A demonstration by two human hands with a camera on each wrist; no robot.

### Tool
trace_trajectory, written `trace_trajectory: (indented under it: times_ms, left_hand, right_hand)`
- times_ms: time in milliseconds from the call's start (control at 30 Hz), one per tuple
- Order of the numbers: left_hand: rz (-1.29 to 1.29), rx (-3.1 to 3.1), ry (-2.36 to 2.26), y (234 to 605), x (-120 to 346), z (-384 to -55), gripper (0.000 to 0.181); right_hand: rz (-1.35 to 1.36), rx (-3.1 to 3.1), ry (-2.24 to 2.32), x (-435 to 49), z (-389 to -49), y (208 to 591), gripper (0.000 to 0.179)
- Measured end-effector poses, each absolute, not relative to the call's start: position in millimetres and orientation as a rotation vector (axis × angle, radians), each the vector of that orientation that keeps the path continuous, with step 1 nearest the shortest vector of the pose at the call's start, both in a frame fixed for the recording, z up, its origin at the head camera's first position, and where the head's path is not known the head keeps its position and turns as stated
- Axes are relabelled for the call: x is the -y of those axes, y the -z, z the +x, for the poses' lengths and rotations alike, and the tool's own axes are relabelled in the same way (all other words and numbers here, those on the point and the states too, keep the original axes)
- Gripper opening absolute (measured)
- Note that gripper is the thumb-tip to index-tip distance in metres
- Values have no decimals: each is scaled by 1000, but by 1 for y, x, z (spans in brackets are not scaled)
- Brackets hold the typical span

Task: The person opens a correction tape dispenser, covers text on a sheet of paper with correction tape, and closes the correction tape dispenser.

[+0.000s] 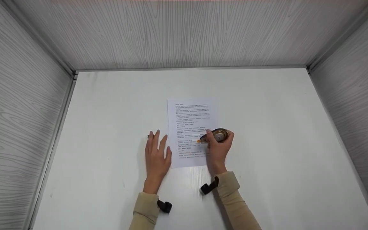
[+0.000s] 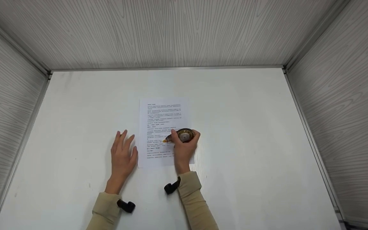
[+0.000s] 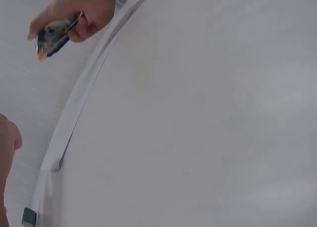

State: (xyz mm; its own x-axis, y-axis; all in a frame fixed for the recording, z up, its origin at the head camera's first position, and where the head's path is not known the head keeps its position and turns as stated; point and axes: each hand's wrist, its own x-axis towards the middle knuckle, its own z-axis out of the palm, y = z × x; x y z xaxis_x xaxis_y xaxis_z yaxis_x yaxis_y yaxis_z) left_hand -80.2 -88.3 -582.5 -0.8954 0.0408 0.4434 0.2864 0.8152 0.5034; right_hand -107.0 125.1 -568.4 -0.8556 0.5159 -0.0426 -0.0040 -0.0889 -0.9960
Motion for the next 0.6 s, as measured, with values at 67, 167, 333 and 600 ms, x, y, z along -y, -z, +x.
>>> trace_trajectory:
  times_ms: [67, 167, 333, 600]
  left_hand:
    - [-213, 2597, 787, 584, 97, -87, 43]
    - [-169, 2637, 805, 586, 104, -92, 43]
    - [-100, 2676, 917, 591, 108, -93, 36]
    - [-49, 2645, 943, 589, 110, -93, 23]
  right_hand:
    - [-529, 1840, -2010, -125, -103, 564, 65]
    - [-522, 1828, -2046, -124, -96, 560, 70]
    - [-578, 1775, -2140, -122, -87, 552, 69]
    - [-594, 1700, -2278, -118, -76, 545, 63]
